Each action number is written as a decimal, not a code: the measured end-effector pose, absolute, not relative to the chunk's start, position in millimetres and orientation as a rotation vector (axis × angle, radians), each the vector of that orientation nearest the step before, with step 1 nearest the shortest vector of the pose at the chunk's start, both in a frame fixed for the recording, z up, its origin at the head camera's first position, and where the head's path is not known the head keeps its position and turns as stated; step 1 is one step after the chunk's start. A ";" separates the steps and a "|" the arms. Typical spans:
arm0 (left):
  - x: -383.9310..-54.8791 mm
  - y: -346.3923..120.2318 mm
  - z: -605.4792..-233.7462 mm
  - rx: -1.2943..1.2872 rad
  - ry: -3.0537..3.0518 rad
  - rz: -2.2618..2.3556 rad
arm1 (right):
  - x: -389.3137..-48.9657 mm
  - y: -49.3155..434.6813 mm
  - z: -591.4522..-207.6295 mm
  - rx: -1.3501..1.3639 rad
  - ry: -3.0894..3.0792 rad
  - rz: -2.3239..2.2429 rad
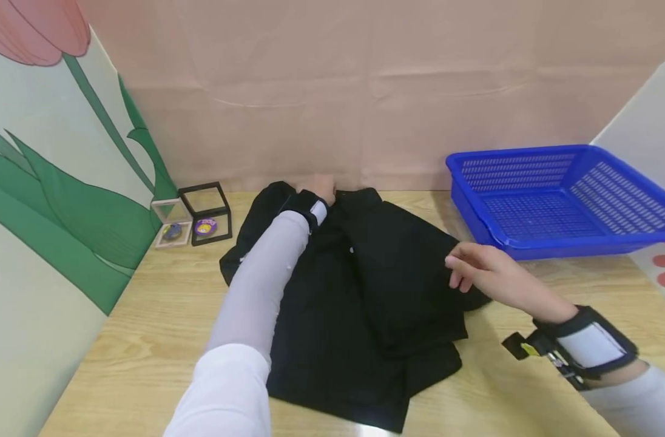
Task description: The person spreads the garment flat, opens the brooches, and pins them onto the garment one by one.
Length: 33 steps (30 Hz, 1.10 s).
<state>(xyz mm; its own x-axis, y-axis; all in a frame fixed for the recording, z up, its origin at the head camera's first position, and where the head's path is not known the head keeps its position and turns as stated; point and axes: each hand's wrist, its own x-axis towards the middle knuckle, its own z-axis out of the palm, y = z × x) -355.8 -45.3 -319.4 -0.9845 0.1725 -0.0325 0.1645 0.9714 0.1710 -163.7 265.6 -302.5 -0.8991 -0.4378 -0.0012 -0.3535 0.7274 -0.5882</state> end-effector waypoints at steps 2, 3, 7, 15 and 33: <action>-347.2 -40.5 -315.9 0.255 3.039 0.139 | -167.0 275.9 -318.2 -0.571 2.869 -0.780; -342.9 -37.0 -311.8 0.261 3.040 0.078 | -167.2 280.8 -325.7 -0.539 2.914 -0.705; -336.5 -21.0 -295.2 0.278 3.076 0.039 | -164.2 295.2 -348.4 -0.417 3.056 -0.437; -358.5 -15.9 -330.5 0.193 2.954 0.278 | -164.2 307.4 -371.2 -0.602 3.103 -0.428; -372.8 -37.2 -284.1 0.296 3.072 1.227 | -181.0 337.7 -244.1 -0.473 2.981 -1.190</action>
<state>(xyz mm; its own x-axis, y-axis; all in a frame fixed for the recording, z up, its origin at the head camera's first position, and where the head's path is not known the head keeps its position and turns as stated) -372.8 -37.2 -284.1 -0.9682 0.0976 0.2302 0.2294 0.7134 0.6622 -181.0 337.7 -244.1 -0.9523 -0.2299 0.2007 -0.3049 0.6892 -0.6573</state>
